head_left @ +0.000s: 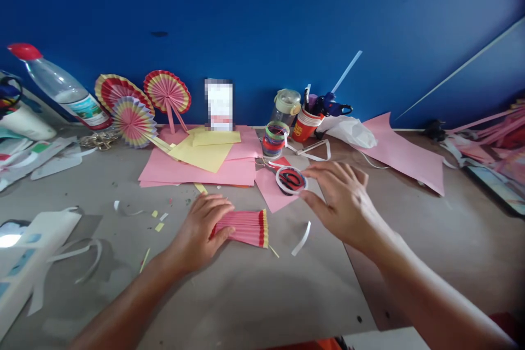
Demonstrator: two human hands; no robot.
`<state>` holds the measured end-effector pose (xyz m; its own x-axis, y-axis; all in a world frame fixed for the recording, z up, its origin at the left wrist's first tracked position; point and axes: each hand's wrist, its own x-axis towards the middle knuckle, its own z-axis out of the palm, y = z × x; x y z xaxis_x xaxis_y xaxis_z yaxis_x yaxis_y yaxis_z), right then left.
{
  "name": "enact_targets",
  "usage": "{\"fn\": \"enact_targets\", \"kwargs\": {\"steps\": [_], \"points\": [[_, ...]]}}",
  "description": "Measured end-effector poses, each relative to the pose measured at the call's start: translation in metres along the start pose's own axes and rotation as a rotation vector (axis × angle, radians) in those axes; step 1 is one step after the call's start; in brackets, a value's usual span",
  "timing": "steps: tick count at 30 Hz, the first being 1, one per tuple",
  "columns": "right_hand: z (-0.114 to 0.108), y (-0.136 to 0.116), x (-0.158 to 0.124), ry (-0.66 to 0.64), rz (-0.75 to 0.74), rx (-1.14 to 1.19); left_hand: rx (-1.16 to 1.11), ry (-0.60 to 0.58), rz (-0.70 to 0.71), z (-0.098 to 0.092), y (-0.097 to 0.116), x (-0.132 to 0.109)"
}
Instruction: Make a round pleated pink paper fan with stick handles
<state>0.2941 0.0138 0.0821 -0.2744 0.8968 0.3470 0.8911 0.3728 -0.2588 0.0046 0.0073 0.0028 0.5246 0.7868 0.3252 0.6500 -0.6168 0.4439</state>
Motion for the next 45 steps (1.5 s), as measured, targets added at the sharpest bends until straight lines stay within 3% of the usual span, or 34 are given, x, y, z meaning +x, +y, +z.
{"fn": "enact_targets", "kwargs": {"steps": [3, 7, 11, 19, 26, 45], "points": [[0.015, -0.012, 0.004, -0.195, -0.103, 0.14, 0.092, -0.062, -0.037, 0.005, -0.002, -0.002], [0.042, -0.025, 0.005, -0.265, -0.141, 0.225, 0.152, -0.165, -0.021, 0.006, -0.002, -0.005], [0.051, -0.031, 0.008, -0.369, -0.161, 0.283, 0.135, -0.239, 0.04, 0.003, 0.001, -0.006], [0.061, -0.051, 0.001, -0.505, -0.227, 0.247, 0.126, -0.211, -0.035, 0.001, 0.011, -0.002], [0.078, -0.061, -0.004, -0.48, -0.246, 0.123, 0.118, -0.213, -0.057, 0.004, 0.014, 0.001], [0.088, -0.063, -0.011, -0.284, -0.288, 0.134, 0.098, -0.13, -0.08, 0.0, 0.024, 0.004]]}}
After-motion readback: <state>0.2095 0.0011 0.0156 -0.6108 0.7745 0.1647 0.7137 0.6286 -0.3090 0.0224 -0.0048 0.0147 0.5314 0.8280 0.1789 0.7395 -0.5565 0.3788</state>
